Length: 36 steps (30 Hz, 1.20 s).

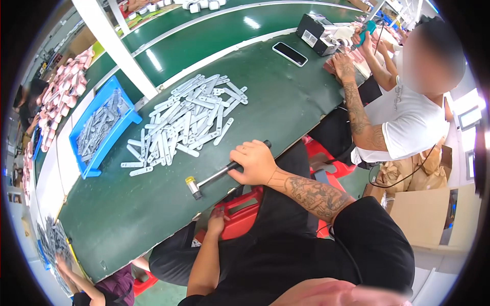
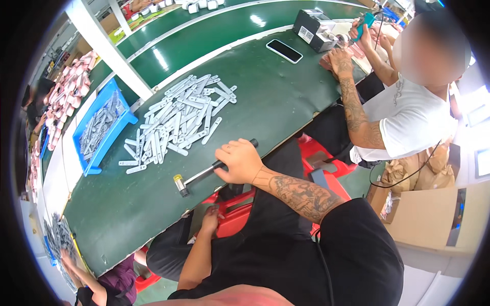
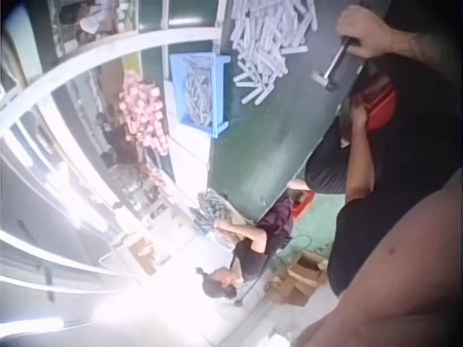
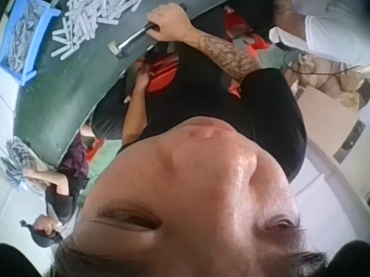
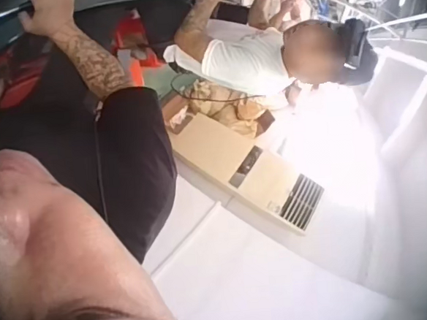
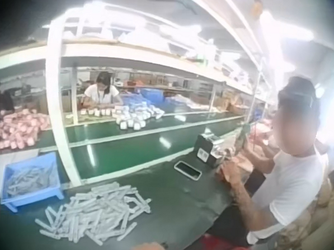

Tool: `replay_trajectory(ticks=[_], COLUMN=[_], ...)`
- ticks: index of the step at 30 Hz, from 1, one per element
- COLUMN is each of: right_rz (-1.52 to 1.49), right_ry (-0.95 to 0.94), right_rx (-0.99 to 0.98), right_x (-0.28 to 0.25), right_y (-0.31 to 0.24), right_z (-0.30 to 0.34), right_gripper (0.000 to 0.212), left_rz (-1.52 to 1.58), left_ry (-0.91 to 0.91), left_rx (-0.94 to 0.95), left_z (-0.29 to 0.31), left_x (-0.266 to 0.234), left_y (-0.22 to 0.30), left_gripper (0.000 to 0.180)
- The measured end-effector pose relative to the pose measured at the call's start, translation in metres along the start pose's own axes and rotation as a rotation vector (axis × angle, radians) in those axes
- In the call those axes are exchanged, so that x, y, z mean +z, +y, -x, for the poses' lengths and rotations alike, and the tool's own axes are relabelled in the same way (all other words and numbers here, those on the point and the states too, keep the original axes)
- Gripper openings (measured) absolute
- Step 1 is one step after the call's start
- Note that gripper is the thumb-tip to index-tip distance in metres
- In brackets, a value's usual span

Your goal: Assembling handheld fans by tapping metal components into the handle using a small hammer.

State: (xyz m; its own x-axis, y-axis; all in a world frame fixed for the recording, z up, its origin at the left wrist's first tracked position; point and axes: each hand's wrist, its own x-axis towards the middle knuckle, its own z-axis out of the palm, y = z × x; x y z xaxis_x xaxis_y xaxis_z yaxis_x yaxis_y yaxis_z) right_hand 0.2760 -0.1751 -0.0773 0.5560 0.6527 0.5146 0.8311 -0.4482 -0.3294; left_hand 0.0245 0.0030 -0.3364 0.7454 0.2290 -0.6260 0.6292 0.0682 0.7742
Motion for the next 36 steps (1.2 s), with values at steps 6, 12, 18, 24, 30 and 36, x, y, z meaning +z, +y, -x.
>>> replay_trajectory(ticks=[6,12,18,24,30,36], right_rz=[-0.032,-0.022,-0.009,-0.024,-0.024,-0.035], right_ry=[-0.018,-0.039,-0.079,-0.076,-0.069,-0.006], right_rx=[0.001,0.011,0.018,0.009,0.017,-0.006], right_x=[0.004,0.001,-0.003,-0.001,0.001,0.001], right_y=[-0.003,-0.004,-0.001,-0.002,-0.003,-0.002], right_z=[-0.004,-0.004,-0.001,-0.002,-0.001,-0.002], right_gripper=[0.033,0.034,0.033,0.034,0.034,0.032], left_rz=[-0.188,-0.038,-0.089,0.026,0.088,0.06], left_ry=[-0.075,0.051,0.04,0.097,0.071,0.057], left_rx=[-0.094,-0.029,-0.027,0.009,-0.047,-0.058], left_z=[-0.004,-0.018,-0.009,-0.002,-0.004,-0.006], left_x=[-0.001,0.003,0.001,-0.004,-0.004,-0.009], left_y=[0.011,0.0,0.013,0.011,0.006,-0.009], left_gripper=[0.027,0.021,0.021,0.024,0.015,0.01])
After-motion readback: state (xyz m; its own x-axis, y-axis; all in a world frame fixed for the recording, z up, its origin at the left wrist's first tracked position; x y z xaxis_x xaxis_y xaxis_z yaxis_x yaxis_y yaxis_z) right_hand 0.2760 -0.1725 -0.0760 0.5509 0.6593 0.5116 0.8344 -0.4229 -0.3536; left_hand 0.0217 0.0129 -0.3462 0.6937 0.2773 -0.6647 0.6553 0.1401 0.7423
